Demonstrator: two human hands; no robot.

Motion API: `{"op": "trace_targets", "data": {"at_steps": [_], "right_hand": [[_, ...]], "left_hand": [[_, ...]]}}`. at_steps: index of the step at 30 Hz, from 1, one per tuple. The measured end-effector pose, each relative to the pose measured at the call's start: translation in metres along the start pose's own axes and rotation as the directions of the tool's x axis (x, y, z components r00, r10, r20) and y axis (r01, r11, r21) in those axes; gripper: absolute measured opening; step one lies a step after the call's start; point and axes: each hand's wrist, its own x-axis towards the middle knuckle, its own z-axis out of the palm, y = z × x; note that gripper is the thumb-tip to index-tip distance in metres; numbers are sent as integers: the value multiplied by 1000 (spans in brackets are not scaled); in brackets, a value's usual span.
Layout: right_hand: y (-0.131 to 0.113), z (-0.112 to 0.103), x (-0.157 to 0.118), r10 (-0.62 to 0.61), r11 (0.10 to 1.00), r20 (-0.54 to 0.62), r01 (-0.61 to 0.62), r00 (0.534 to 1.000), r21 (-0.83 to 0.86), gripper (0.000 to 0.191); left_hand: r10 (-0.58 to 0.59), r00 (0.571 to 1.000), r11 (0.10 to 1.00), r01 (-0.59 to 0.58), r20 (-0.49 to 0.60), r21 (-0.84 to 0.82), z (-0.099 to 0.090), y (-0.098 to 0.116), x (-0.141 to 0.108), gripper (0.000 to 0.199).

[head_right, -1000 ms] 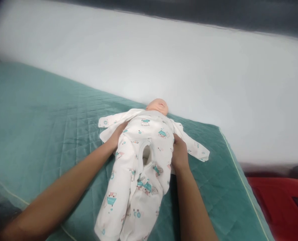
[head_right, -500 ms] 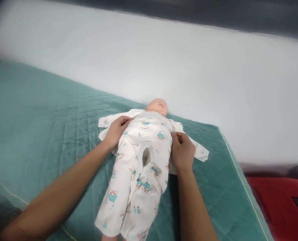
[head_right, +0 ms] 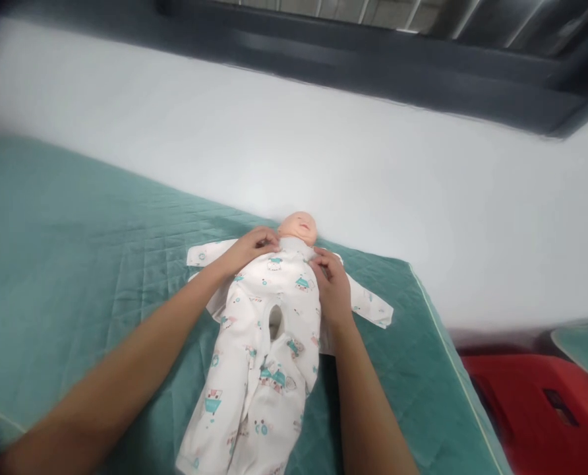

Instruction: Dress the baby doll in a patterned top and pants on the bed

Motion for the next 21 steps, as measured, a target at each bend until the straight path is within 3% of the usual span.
{"op": "trace_targets", "data": {"at_steps": [4,10,14,18,21], "right_hand": [[7,-9,9,12,1000,196,-9,981,-15,21],[1,-20,15,-26,996,441,61,897,-65,31],[-3,-16,21,-9,985,400,77,916,-153,34],[0,-3,35,50,941,225,30,973,-338,35],[4,7,43,93,905,107,-39,990,-423,40]], "left_hand": [[-63,992,998,62,113,14,-6,-2,-5,30],[-129,961,991,115,243,69,-16,8,-11,31],[-100,981,993,88,168,74,-14,5,-5,25],[-156,988,965,154,-7,211,-4,-7,10,21],[-197,972,918,228,-126,324,5,-15,18,19]]}}
